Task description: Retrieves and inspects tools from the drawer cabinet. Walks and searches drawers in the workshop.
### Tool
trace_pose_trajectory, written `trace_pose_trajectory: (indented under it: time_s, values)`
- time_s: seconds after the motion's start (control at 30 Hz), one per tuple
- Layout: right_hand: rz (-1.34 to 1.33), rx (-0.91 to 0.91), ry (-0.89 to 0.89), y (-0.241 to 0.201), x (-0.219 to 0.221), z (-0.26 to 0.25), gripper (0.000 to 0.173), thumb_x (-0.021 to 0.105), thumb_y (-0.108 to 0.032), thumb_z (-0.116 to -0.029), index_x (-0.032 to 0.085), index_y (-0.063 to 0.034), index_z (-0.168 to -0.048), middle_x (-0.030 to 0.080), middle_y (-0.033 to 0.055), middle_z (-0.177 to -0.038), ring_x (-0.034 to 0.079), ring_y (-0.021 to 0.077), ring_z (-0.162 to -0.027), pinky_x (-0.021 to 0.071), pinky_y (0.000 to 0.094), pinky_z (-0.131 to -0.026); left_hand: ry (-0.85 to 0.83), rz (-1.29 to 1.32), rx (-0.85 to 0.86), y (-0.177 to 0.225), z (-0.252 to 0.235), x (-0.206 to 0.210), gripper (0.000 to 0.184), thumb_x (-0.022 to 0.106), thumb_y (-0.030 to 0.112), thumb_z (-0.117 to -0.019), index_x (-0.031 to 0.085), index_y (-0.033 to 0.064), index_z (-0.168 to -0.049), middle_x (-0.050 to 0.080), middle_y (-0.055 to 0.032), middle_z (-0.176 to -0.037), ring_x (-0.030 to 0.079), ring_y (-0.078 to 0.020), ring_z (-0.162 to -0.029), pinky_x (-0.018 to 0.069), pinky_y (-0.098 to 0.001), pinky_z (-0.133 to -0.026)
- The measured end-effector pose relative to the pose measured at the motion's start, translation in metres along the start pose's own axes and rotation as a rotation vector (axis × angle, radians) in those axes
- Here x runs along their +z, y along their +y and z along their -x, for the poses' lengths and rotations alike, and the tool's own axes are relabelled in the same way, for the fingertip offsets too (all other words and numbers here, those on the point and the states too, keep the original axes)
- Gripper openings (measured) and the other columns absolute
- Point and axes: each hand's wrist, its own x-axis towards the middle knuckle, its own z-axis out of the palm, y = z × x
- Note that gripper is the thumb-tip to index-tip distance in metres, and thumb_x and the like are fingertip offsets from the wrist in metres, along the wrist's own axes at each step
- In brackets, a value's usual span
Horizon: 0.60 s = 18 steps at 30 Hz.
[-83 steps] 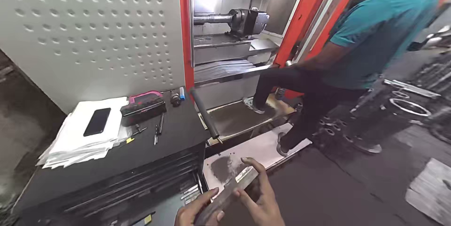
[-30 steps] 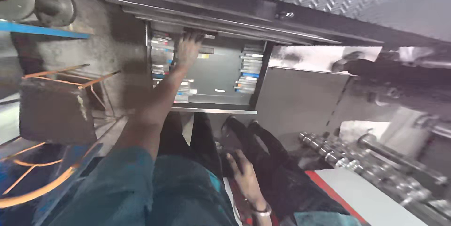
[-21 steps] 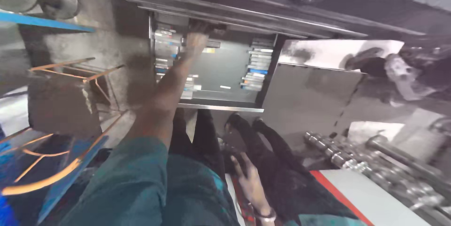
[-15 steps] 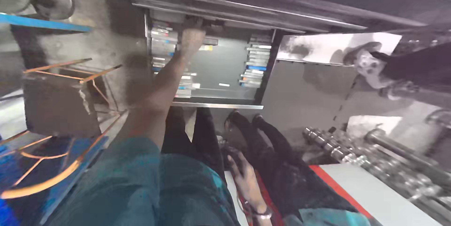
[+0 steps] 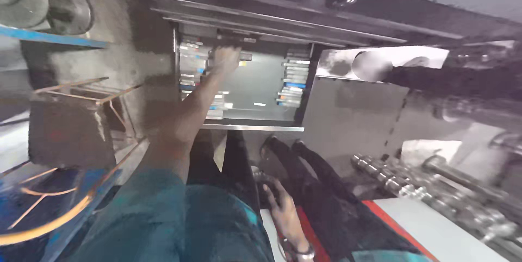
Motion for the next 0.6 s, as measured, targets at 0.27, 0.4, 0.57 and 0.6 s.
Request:
trace_pose_trajectory:
  time_s: [0.27, 0.4, 0.57, 0.6]
  values:
    - [-0.042, -0.024, 0.020, -0.005, 0.007, 0.003, 0.038, 0.058, -0.033, -0.1040, 0.065, -0.0117, -0.134, 0.074, 0.0039, -0.115, 0.072, 0.0141, -0.103, 0.0594, 0.0415, -0.094, -0.189, -0.080, 0.046, -0.021, 0.008, -0.018, 0.032, 0.054, 0.020, -0.1027, 0.066, 0.0118, -0.131, 0.067, -0.0239, -0.122, 0.065, -0.0466, -0.112, 0.0514, -0.0650, -0.091]
    - [-0.036, -0.011, 0.013, -0.003, 0.011, 0.006, 0.038, 0.057, -0.034, -0.1041, 0.064, -0.0129, -0.135, 0.074, 0.0039, -0.114, 0.072, 0.0139, -0.101, 0.0600, 0.0418, -0.092, -0.310, -0.142, 0.110, -0.024, -0.008, -0.019, 0.030, 0.059, 0.021, -0.0990, 0.068, 0.0107, -0.126, 0.068, -0.0244, -0.115, 0.066, -0.0467, -0.108, 0.0522, -0.0661, -0.087]
    - [-0.039, -0.052, 0.038, -0.008, 0.010, 0.000, 0.038, 0.058, -0.035, -0.1040, 0.065, -0.0116, -0.133, 0.074, 0.0041, -0.116, 0.071, 0.0136, -0.106, 0.0592, 0.0404, -0.096, -0.275, -0.093, 0.254, -0.020, -0.006, -0.036, 0.031, 0.061, 0.028, -0.0988, 0.069, 0.0076, -0.120, 0.070, -0.0222, -0.111, 0.067, -0.0443, -0.104, 0.0530, -0.0636, -0.086]
    - [-0.034, -0.054, 0.051, -0.013, 0.008, -0.001, 0.038, 0.058, -0.037, -0.1035, 0.067, -0.0100, -0.129, 0.074, 0.0055, -0.112, 0.072, 0.0151, -0.102, 0.0594, 0.0419, -0.094, -0.246, -0.015, 0.276, -0.020, 0.001, -0.039, 0.036, 0.063, 0.030, -0.0978, 0.068, 0.0098, -0.127, 0.069, -0.0202, -0.118, 0.067, -0.0423, -0.108, 0.0524, -0.0628, -0.091]
